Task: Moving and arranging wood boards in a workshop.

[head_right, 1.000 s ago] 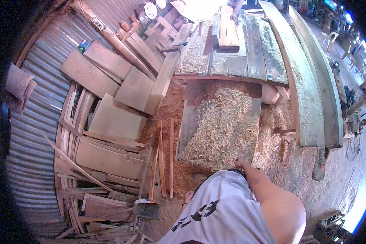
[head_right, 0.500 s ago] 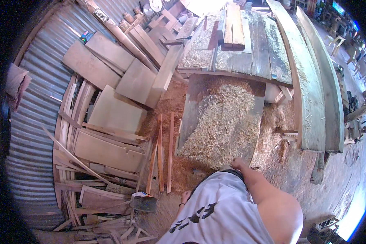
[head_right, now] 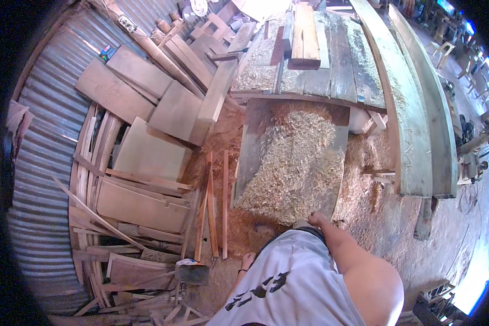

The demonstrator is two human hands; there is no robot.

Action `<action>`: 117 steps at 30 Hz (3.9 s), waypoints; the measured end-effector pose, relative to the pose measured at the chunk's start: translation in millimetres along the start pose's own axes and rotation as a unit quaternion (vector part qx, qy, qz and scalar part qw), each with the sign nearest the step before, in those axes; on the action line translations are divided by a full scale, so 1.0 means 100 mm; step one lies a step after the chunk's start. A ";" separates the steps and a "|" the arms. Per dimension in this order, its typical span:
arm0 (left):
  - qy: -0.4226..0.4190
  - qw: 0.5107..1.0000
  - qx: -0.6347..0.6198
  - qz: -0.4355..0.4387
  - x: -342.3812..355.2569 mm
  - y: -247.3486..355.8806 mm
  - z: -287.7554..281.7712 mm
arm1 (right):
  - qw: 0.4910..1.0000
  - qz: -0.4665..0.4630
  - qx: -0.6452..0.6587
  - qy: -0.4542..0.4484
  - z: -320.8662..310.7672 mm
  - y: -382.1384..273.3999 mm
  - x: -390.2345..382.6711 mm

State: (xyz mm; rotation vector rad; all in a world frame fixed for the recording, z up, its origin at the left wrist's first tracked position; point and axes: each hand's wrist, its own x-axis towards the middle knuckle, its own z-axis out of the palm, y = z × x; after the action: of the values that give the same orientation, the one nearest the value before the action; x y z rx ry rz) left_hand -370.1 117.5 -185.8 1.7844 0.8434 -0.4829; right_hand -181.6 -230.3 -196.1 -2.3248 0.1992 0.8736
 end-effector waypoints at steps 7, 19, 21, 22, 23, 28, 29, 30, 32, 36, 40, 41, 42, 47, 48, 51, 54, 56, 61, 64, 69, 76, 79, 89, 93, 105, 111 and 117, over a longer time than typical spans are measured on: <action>-0.001 1.000 0.001 0.016 -0.04 0.18 0.04 | 1.000 0.024 -0.005 -0.002 0.03 0.22 0.11; -0.062 0.996 0.064 -0.009 -0.07 -0.14 -0.23 | 0.996 0.073 0.042 -0.040 -0.32 0.05 0.63; -0.040 0.998 0.044 -0.009 -0.12 0.07 -0.07 | 0.997 0.071 0.006 0.037 -0.52 0.42 0.89; -0.006 1.000 0.022 -0.012 -0.11 0.16 0.00 | 0.992 0.058 -0.033 0.105 -0.61 0.58 1.00; 0.011 0.999 0.025 -0.023 -0.17 0.07 -0.11 | 0.994 0.051 -0.011 0.092 -0.61 0.33 1.05; -0.010 0.999 -0.003 -0.047 -0.31 0.28 -0.22 | 0.992 0.043 -0.001 0.120 -1.05 -0.06 1.34; -0.024 0.998 0.005 -0.060 -0.25 0.34 -0.22 | 0.991 0.055 0.016 0.119 -1.10 -0.09 1.39; -0.023 0.998 0.010 -0.058 -0.24 0.38 -0.23 | 0.991 0.056 0.022 0.119 -1.09 -0.13 1.40; -0.013 0.998 0.017 -0.058 -0.20 0.49 -0.24 | 0.982 0.033 0.018 0.184 -1.08 -0.23 1.44; -0.017 0.997 0.037 -0.067 -0.06 0.77 -0.24 | 0.985 0.049 0.087 0.137 -1.14 -0.35 1.62; -0.039 0.987 -0.086 -0.126 0.26 0.80 -0.16 | 0.959 0.077 0.114 0.248 -1.61 -0.39 2.01; -0.054 0.986 -0.106 -0.116 0.31 0.87 -0.11 | 0.943 0.078 0.144 0.289 -1.84 -0.37 2.09; -0.071 0.984 -0.126 -0.106 0.37 0.94 -0.04 | 0.924 0.080 0.172 0.331 -2.10 -0.34 2.17; -0.040 0.994 -0.049 -0.087 0.46 1.08 -0.23 | 0.857 0.063 0.318 0.401 -2.98 -1.49 2.12; -0.040 0.995 -0.055 -0.067 0.48 1.12 -0.20 | 0.851 0.061 0.347 0.390 -3.16 -1.54 2.12; -0.054 0.993 -0.038 -0.098 0.45 1.28 -0.16 | 0.860 0.064 0.313 0.397 -3.58 -1.62 2.20; -0.086 0.991 -0.062 -0.082 0.49 1.11 -0.22 | 0.874 0.035 0.311 0.372 -3.82 -1.80 2.36; -0.068 0.989 -0.067 -0.111 0.45 1.11 -0.18 | 0.859 0.029 0.308 0.408 -3.82 -1.79 2.52; -0.049 0.989 -0.032 -0.134 0.42 1.16 -0.15 | 0.893 0.000 0.214 0.395 -3.76 -1.85 2.44; -0.015 0.994 -0.042 -0.101 0.46 1.19 -0.07 | 0.892 -0.009 0.177 0.416 -3.65 -1.81 2.31; -0.056 0.997 -0.050 -0.007 0.79 1.40 0.10 | 0.888 -0.053 0.246 0.385 -3.49 -1.93 2.06; -0.207 0.978 -0.002 0.028 1.34 2.74 0.50 | 0.887 -0.041 0.267 0.376 -3.23 -1.87 1.82; -0.221 0.970 -0.088 0.054 1.41 3.46 0.75 | 0.874 -0.064 0.298 0.379 -3.15 -1.88 1.66; -0.205 0.955 -0.194 0.092 1.55 4.99 1.42 | 0.880 -0.036 0.285 0.379 -2.88 -1.82 1.39; -0.172 0.962 -0.209 0.034 1.80 5.00 1.52 | 0.875 -0.061 0.306 0.371 -2.70 -1.68 1.43; -0.250 0.932 -0.258 0.047 1.57 4.61 1.46 | 0.893 0.040 0.270 0.358 -2.36 -1.66 0.93; -0.241 0.941 -0.233 0.053 1.34 4.39 1.43 | 0.861 0.003 0.298 0.412 -2.26 -1.68 0.56; -0.231 0.936 -0.258 0.067 1.12 4.16 1.41 | 0.904 0.059 0.266 0.328 -2.12 -1.55 0.31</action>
State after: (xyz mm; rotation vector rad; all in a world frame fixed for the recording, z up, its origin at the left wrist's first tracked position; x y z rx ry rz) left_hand 22.7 -59.7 -44.3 1.1653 0.4562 -0.5076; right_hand 10.2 -236.5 -13.4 -1.9986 0.7658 0.0213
